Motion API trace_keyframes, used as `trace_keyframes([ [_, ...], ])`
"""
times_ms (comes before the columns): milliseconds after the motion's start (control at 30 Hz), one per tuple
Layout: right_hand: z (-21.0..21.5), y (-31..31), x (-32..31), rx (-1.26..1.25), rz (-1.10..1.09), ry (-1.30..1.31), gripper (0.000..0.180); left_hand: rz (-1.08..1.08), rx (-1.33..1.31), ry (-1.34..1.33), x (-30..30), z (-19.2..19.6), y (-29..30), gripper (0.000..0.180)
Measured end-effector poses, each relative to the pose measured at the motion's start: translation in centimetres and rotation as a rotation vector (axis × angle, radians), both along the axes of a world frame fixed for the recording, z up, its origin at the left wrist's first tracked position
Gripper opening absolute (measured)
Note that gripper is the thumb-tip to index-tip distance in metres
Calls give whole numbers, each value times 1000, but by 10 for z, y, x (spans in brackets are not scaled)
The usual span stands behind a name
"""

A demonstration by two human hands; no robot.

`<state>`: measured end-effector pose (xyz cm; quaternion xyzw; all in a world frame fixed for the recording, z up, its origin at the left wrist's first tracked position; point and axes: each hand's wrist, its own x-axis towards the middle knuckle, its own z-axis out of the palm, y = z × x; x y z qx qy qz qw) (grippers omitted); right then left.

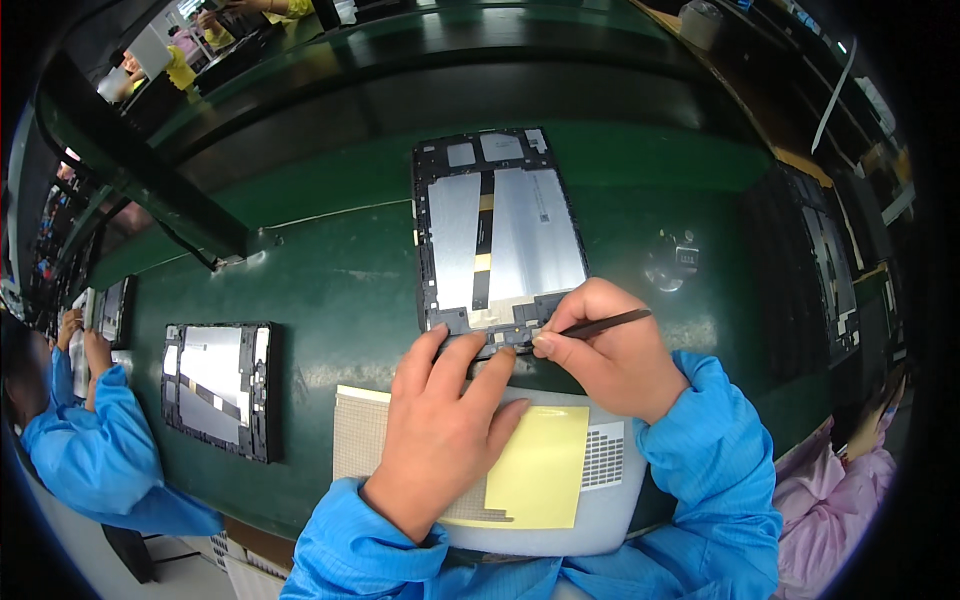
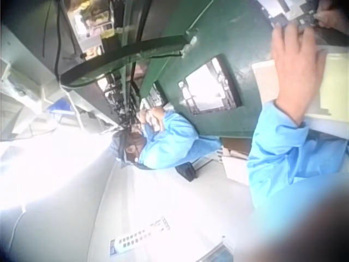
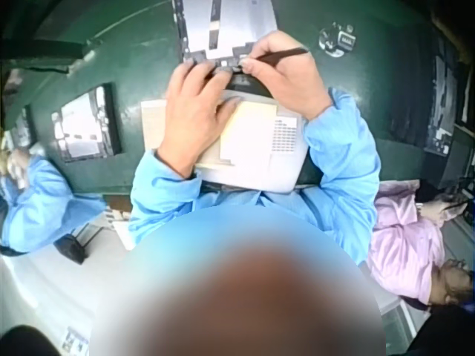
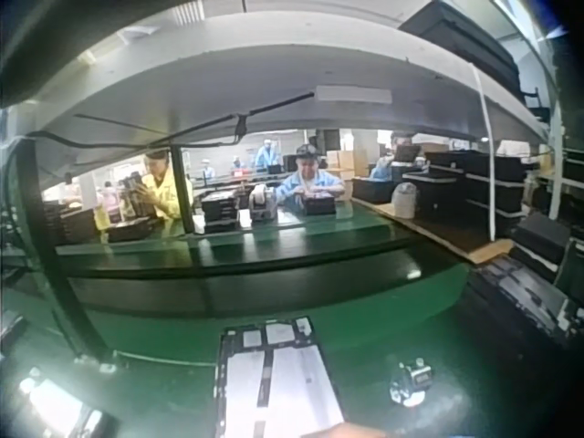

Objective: The person uses tweezers to pick up small components from a yellow sheet and place them onto a black electronic chassis. The person repeatedly handles the chassis, adjusting its position on the green workbench while performing the assembly task.

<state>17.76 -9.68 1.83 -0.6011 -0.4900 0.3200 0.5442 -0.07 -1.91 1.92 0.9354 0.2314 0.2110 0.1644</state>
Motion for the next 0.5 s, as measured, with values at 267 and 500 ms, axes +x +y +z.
trace_keyframes([
  [267, 11, -19, -11, 63, -238, 479, 19, -7, 47, 29, 2, -12, -1, 49],
  [500, 6, -87, -54, -248, 245, 126, 16, 2, 59, 6, -1, -14, -2, 49],
])
